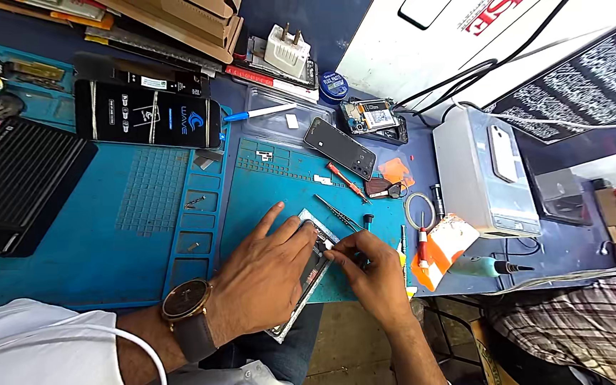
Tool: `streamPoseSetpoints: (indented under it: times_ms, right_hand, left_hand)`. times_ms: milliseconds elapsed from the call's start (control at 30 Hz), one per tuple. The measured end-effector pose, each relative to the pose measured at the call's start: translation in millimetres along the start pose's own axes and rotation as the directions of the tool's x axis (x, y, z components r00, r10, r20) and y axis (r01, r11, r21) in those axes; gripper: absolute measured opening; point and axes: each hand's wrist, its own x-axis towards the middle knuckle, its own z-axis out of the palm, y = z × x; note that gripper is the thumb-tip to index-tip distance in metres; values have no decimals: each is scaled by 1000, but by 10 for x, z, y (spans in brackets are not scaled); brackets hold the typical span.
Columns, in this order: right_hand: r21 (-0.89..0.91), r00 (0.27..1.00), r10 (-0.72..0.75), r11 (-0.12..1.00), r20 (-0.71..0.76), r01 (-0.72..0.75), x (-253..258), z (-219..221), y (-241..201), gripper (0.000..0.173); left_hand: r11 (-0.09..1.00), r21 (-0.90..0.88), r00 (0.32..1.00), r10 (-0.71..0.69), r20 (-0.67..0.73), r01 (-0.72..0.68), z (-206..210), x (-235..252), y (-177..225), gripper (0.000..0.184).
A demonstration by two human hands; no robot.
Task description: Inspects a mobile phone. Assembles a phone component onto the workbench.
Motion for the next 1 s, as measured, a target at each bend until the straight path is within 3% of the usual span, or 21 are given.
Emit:
streamPoseSetpoints:
  times_ms: [300, 400, 733, 1000]
  right_hand:
    - [139, 999, -45, 989, 12, 43, -39, 16, 27, 10]
    - [83, 998, -53, 995, -39, 56, -21, 29, 26, 12]
    - [-86, 972, -233, 969, -11, 232, -4, 57, 39, 27]
    - [-164, 966, -259, 953, 2, 256, -11, 79, 36, 34]
  left_hand:
    - [1000, 10, 1000, -8, -16, 8, 15, -15, 28, 57]
    - [1000, 10, 1000, -14, -4, 14, 4, -25, 37, 59]
    - [1000, 8, 1000, -11, 6, 11, 25, -61, 42, 60]
    - [1000, -1, 1000, 7, -11, -7, 64, -92, 18, 62]
